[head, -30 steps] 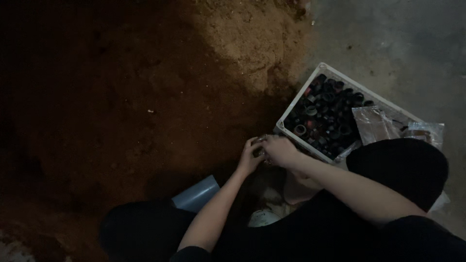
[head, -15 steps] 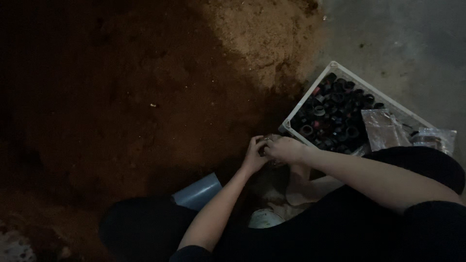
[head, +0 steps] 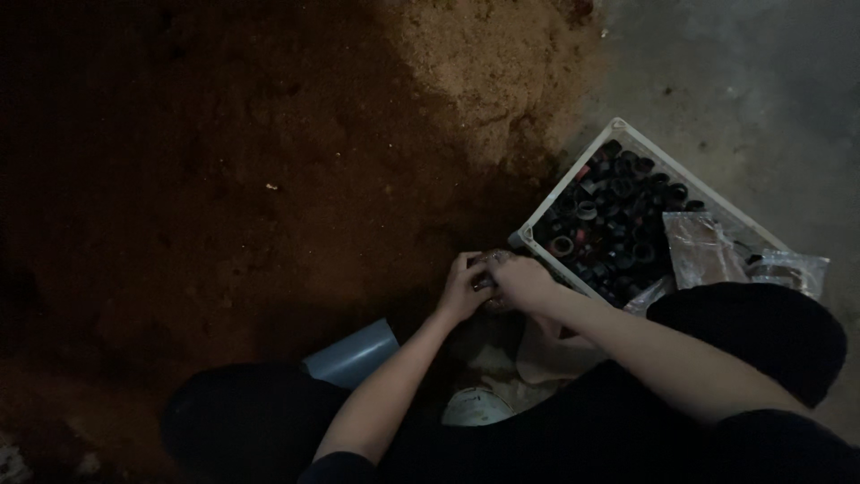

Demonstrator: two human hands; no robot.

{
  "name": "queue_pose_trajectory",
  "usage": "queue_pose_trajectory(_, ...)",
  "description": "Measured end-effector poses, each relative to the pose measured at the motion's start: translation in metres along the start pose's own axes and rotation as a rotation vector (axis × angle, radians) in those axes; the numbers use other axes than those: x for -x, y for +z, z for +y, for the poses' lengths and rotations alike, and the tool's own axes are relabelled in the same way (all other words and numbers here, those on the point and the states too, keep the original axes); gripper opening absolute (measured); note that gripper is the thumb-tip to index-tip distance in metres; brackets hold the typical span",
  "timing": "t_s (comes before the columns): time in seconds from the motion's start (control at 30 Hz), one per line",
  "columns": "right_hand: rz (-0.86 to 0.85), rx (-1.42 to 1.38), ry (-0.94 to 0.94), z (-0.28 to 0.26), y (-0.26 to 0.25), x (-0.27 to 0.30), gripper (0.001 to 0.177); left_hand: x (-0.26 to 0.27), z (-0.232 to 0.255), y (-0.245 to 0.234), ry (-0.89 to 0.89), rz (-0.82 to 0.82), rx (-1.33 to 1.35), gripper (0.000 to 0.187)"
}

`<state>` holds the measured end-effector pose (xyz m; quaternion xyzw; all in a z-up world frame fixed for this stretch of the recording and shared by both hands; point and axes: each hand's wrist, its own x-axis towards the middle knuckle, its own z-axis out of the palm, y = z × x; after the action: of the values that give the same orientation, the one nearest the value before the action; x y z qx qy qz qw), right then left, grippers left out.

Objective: The person uses a PVC pipe to guide substrate into a clear plastic bag and then compacts the substrate with a plastic cap.

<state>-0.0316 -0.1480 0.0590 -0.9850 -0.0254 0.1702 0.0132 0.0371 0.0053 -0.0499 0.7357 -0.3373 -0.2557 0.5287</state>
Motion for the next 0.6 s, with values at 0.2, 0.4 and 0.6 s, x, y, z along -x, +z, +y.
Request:
queue_pose_trajectory(0.2,-0.058,-0.208,0.093,-0.002,-0.038,0.02,0.067,0.0,-0.002,-0.008,-0.015,-0.016,0.084,0.048)
queue_pose_trajectory(0.4,-0.131,-0.168,-0.003,0.0,-0.072,0.028,0.05,-0.009,-0.035,-0.001,-0.075,-0.134,0.145,0.061)
queue_pose_trajectory(0.6,-0.142,0.108,-0.264,0.033,-0.009,0.013,0.058,-0.02,-0.047,0.013,-0.18,-0.142,0.335,0.056)
